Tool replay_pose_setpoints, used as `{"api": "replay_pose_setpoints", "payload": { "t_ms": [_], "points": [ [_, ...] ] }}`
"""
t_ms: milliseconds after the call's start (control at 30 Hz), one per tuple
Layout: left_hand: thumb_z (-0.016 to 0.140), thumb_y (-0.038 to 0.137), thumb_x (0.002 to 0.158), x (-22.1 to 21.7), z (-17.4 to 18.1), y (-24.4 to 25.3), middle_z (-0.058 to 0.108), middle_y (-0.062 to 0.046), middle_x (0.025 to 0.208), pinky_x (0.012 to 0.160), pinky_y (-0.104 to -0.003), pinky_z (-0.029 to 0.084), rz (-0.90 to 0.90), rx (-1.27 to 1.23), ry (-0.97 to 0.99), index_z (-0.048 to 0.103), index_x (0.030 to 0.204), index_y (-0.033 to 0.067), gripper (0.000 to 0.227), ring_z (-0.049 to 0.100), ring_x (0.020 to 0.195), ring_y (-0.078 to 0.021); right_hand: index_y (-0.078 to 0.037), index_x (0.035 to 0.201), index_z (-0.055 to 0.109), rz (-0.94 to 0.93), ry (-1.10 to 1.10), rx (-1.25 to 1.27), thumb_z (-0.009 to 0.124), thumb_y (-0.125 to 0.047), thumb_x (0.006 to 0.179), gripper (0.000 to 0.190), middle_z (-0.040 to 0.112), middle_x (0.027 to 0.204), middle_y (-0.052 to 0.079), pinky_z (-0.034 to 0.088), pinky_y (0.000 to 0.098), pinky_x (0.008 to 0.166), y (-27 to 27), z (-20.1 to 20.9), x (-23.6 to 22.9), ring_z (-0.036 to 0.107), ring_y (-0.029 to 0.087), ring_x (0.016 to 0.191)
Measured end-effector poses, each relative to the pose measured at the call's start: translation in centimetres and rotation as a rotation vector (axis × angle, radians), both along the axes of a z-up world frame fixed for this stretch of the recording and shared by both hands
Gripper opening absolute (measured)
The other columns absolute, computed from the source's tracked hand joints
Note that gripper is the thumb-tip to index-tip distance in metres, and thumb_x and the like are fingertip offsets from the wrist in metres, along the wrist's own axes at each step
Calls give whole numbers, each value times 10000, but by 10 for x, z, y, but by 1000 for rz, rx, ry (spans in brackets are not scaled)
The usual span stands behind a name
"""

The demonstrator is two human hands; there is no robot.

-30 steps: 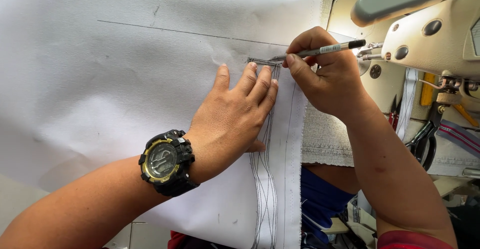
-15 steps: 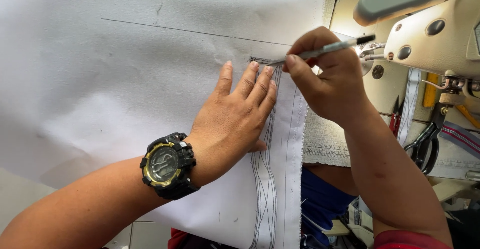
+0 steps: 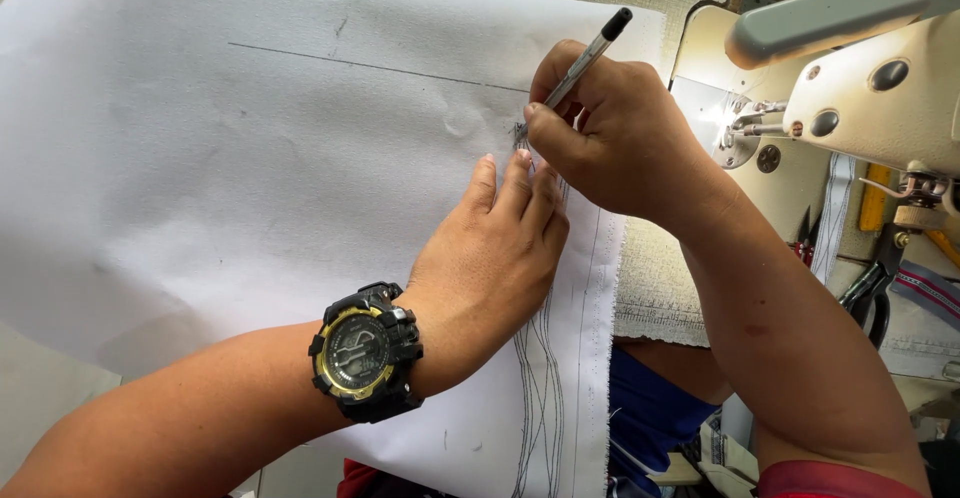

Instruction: A person uses a pen and a ruler to mark lines and measurements on a paper pattern on a sewing machine table.

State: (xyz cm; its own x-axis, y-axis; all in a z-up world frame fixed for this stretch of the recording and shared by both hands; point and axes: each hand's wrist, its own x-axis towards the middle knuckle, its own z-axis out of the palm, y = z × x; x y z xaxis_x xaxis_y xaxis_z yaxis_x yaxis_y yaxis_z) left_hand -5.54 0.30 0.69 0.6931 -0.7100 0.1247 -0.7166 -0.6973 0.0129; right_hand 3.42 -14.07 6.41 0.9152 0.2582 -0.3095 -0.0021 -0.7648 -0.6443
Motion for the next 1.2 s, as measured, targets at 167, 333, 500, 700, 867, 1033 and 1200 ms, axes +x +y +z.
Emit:
{"api": "replay_pose_setpoints", "payload": {
  "t_ms": [167, 333, 500, 700, 867, 1033, 1200],
  "points": [
    [445, 260, 973, 1, 2, 2, 567, -252, 1423, 1122, -551, 415, -3, 8, 3, 559, 1404, -11, 522, 501, 1363, -411, -144, 857, 575, 24, 24, -38, 598, -149, 908, 56, 617, 637, -33, 442, 274, 553, 1, 1, 1, 549, 104, 567],
    [435, 252, 949, 1, -4, -1, 534, -239, 1486, 1095, -570, 417, 4, 9, 22, 557, 1408, 5, 535, 521, 1350, -419, -63, 941, 590, 251, -464, 30, 635, -19, 993, 81, 657, 805, 40, 463, 356, 643, -9, -10, -1, 605, 216, 657],
    [596, 538, 846, 8, -3, 0, 538, -208, 1494, 1050, -609, 412, -35, 63, 48, 582, 1364, 87, 687, 517, 1346, -395, 62, 1131, 583, 61, -568, 267, 603, 118, 1100, 67, 634, 1024, 174, 570, 324, 796, -16, 15, -31, 705, 247, 914],
    [556, 203, 914, 27, 7, -1, 676, -176, 1239, 1049, -543, 422, -104, 41, 91, 717, 1082, 164, 236, 606, 1162, -359, 79, 1205, 548, -83, -732, 322, 517, 79, 1057, 152, 654, 1065, 254, 617, 380, 796, -34, 16, -102, 682, 319, 917],
    [868, 667, 599, 43, 8, 4, 651, -72, 1200, 993, -513, 464, -135, -32, 180, 567, 1275, 137, 910, 626, 1081, -279, 19, 1111, 549, -147, -700, 278, 504, 27, 969, 149, 684, 942, 167, 606, 334, 754, -32, -8, -149, 709, 257, 829],
    [910, 736, 562, 51, 2, 9, 612, -77, 1251, 904, -464, 465, -135, -104, 192, 377, 1457, 96, 1223, 607, 1109, -285, -4, 1032, 588, -109, -705, 282, 564, 54, 962, 94, 690, 921, 129, 569, 327, 732, -10, -25, -140, 697, 229, 783],
    [959, 753, 479, 64, 3, 2, 577, -105, 1267, 890, -520, 456, -186, -100, 233, 364, 1464, 79, 1333, 558, 1127, -323, 62, 1081, 622, -87, -720, 332, 587, 48, 1022, 71, 710, 987, 193, 575, 348, 789, -3, -36, -131, 738, 265, 903]
  ]
}}
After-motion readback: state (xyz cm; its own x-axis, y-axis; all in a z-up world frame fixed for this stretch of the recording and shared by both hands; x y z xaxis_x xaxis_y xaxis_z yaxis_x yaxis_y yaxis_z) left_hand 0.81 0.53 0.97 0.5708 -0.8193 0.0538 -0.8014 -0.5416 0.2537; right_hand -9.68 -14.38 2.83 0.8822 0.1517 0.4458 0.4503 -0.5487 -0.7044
